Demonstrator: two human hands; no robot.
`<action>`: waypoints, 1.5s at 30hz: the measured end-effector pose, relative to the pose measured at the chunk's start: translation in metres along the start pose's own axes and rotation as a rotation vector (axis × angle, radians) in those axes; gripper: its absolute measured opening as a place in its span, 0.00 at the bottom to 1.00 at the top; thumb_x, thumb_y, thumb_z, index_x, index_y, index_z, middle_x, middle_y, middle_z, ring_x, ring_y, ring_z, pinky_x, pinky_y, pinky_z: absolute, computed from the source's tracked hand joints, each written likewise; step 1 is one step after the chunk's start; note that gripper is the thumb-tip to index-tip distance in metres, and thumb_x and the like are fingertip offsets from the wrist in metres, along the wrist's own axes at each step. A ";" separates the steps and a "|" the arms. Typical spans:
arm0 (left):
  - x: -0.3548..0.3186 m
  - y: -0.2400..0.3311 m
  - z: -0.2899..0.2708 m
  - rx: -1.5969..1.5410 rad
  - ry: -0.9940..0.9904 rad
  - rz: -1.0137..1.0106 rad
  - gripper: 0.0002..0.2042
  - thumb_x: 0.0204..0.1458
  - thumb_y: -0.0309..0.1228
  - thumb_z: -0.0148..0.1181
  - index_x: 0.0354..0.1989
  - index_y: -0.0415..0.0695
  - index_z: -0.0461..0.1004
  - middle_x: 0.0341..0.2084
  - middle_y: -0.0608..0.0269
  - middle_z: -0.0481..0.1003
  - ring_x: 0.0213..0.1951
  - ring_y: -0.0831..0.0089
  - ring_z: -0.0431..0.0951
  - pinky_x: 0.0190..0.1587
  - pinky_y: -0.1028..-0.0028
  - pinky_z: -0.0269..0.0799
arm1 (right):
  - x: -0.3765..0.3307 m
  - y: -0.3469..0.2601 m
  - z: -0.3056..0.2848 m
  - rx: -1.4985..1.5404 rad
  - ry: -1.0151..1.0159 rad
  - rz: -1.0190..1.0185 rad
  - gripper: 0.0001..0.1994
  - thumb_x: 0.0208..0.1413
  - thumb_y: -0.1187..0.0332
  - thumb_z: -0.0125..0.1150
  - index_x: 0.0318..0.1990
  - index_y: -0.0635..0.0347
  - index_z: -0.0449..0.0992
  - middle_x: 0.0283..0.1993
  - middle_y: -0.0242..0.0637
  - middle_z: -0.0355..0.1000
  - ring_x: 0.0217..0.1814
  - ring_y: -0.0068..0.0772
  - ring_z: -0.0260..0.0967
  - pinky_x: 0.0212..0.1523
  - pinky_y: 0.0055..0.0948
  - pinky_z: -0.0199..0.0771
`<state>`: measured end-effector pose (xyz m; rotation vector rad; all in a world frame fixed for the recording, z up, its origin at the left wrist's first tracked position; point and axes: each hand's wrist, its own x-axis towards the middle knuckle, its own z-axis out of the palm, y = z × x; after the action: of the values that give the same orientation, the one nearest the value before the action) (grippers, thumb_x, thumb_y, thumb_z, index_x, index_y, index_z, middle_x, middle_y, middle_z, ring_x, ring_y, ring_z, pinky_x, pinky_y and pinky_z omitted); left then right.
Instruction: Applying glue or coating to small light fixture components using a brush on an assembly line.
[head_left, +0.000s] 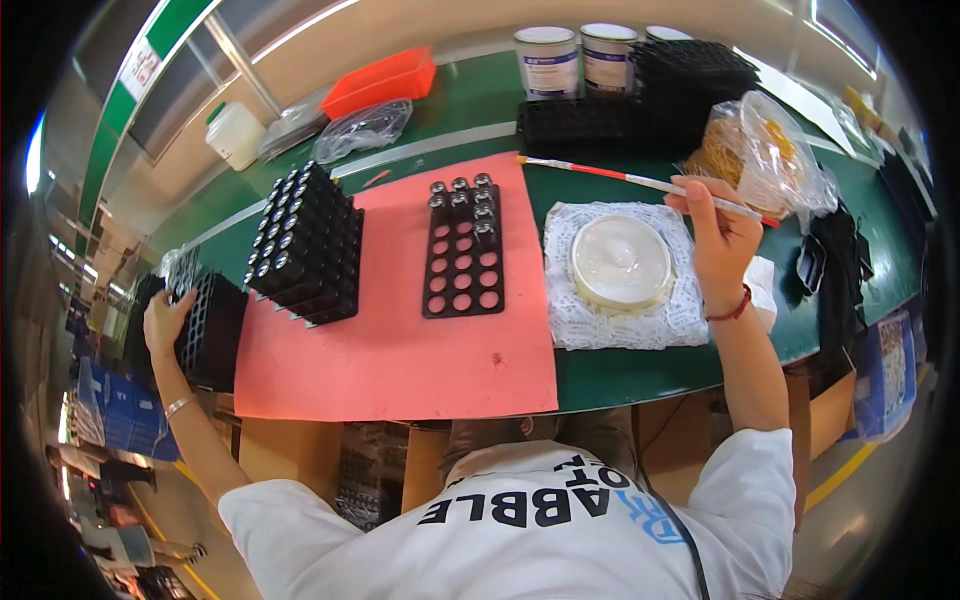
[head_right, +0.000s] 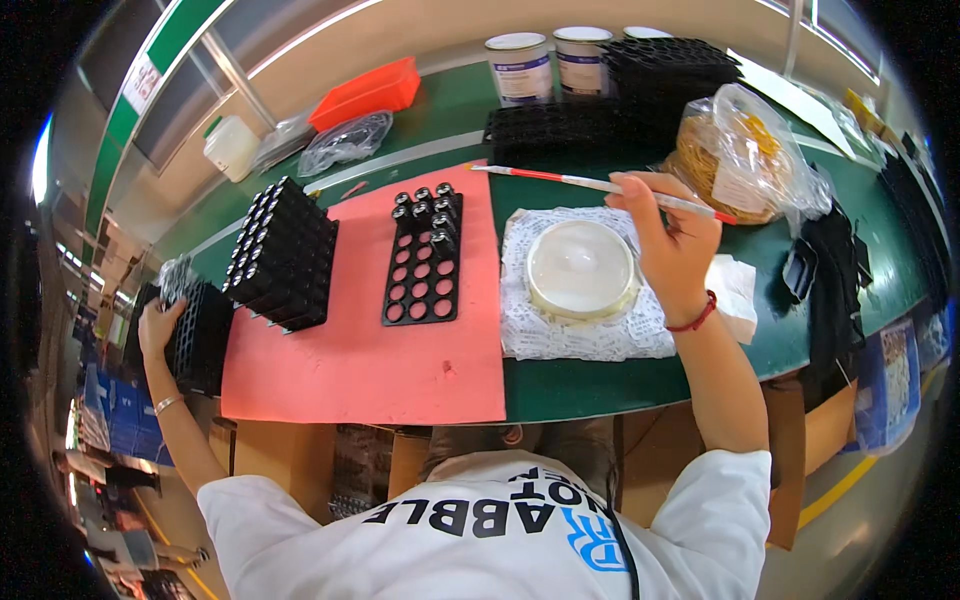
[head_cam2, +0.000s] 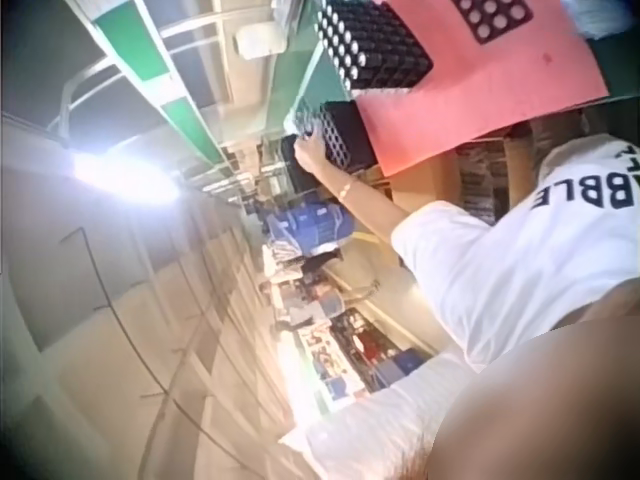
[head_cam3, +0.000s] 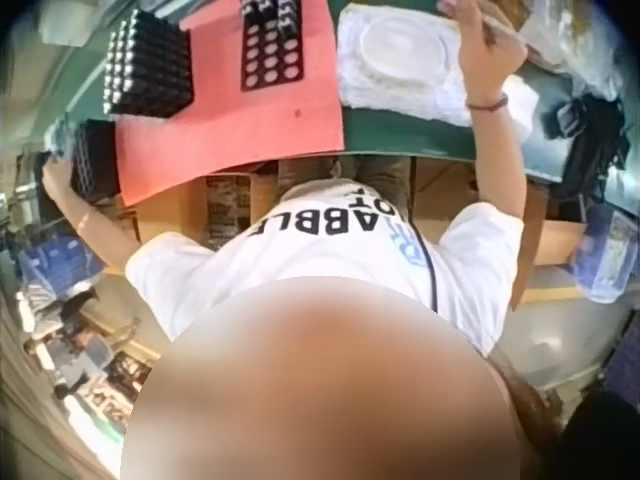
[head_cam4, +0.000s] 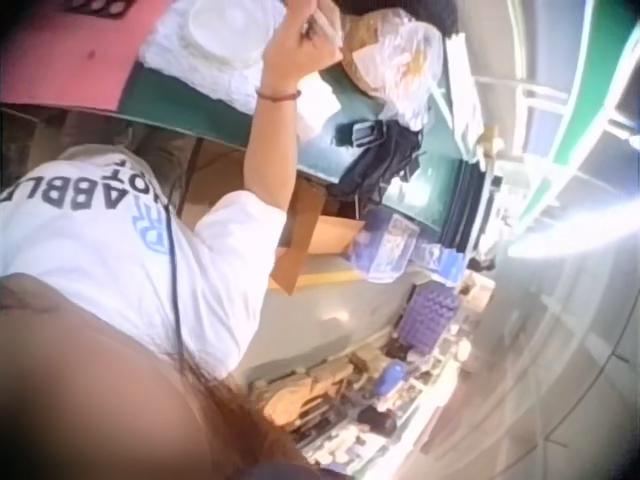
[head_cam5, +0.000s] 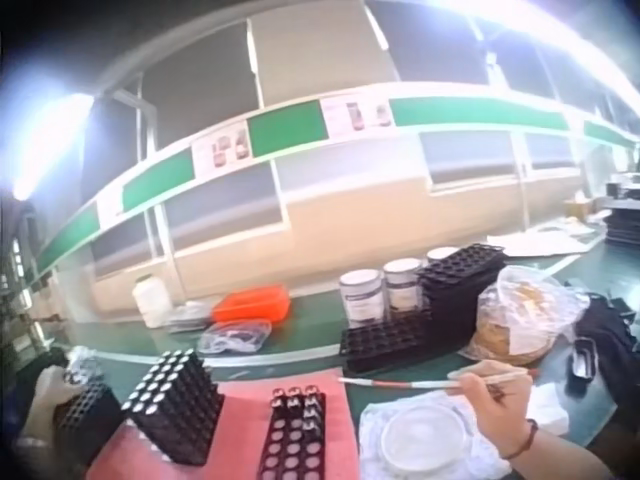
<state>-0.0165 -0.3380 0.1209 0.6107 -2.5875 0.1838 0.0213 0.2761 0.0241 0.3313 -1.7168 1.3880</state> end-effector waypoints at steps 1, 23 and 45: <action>0.004 0.004 -0.005 0.003 0.046 0.045 0.30 0.34 0.53 0.57 0.38 0.36 0.70 0.34 0.45 0.71 0.39 0.55 0.71 0.41 0.66 0.65 | 0.000 -0.001 -0.001 0.005 0.005 0.002 0.08 0.50 0.72 0.53 0.31 0.69 0.73 0.28 0.37 0.71 0.28 0.22 0.70 0.27 0.13 0.65; -0.018 0.221 -0.076 0.049 -0.184 0.415 0.33 0.32 0.60 0.51 0.27 0.35 0.73 0.26 0.44 0.73 0.32 0.57 0.74 0.35 0.66 0.67 | 0.001 0.000 -0.001 0.003 0.000 0.035 0.08 0.51 0.71 0.52 0.32 0.68 0.74 0.27 0.36 0.71 0.28 0.21 0.69 0.27 0.12 0.65; 0.002 0.228 -0.049 0.235 -0.365 0.412 0.39 0.30 0.68 0.45 0.27 0.35 0.74 0.30 0.46 0.73 0.36 0.58 0.73 0.36 0.66 0.67 | -0.001 0.002 0.002 -0.048 0.006 0.052 0.09 0.52 0.71 0.50 0.31 0.70 0.73 0.26 0.36 0.71 0.27 0.21 0.69 0.28 0.12 0.65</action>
<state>-0.1011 -0.1247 0.1601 0.1882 -3.0509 0.5632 0.0197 0.2751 0.0222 0.2575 -1.7620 1.3818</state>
